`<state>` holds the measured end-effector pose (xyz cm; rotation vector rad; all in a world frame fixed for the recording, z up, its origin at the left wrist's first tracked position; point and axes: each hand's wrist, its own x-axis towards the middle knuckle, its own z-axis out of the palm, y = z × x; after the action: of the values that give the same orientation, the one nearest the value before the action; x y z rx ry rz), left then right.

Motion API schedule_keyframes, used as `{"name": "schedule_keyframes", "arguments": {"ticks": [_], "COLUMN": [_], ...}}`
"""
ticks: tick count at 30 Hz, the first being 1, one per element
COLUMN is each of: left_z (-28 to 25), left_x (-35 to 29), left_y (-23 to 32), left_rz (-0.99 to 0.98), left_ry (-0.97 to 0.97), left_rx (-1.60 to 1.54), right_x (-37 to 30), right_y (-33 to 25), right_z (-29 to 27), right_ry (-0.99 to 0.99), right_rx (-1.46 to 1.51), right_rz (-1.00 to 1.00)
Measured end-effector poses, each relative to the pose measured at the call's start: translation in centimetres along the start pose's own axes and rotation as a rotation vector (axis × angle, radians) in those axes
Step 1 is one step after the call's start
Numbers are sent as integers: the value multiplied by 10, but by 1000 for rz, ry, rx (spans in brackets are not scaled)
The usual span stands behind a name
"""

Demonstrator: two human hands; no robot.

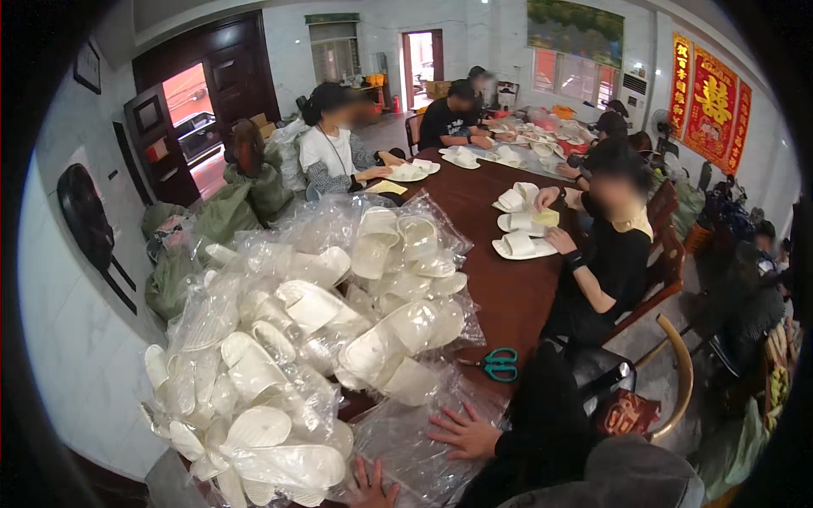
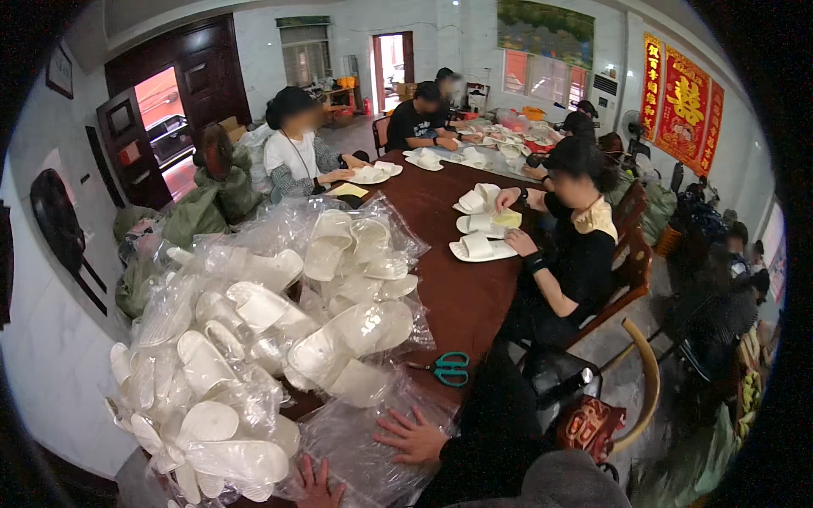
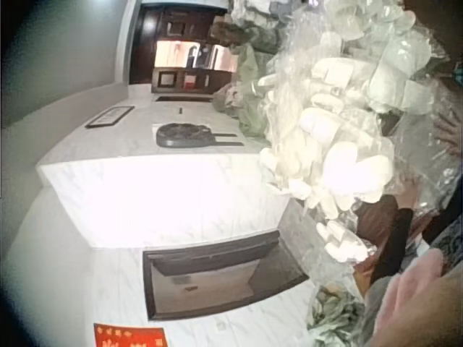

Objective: Packing white hotel slippers into a large plastic bag.

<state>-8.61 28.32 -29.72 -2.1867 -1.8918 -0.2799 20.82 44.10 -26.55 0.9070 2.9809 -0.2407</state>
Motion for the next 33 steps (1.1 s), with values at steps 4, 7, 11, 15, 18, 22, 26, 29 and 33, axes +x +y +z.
{"name": "schedule_keyframes", "arguments": {"ticks": [4, 7, 11, 15, 18, 22, 26, 29, 33], "left_z": [-41, -43, -55, -115, -111, -48, 28, 100, 209], "left_x": [24, 32, 9, 16, -53, -155, -240, -276, -273], "left_y": [18, 18, 5, 78, 107, 155, 181, 193, 206], "left_rz": [-284, -276, -403, -888, -1138, -1444, -1575, -1658, -1377], "left_ry": [-634, -430, -301, 389, 648, 427, 181, 121, -315], "left_rx": [-174, -293, -363, -537, -654, -498, -746, -1017, -889], "right_x": [-8, -16, -14, -10, -5, -3, -1, 2, 2], "right_y": [5, 11, 12, 22, 27, 28, 8, 2, 12], "right_z": [-2, -2, 13, 11, 1, 8, 14, 12, -6], "right_ry": [68, 114, 209, 156, 156, 239, 218, 203, 119], "right_rx": [74, 145, 281, 224, 188, 152, 124, 36, -18], "right_rz": [-17, -6, -78, -39, -16, -39, -58, -73, 13]}}
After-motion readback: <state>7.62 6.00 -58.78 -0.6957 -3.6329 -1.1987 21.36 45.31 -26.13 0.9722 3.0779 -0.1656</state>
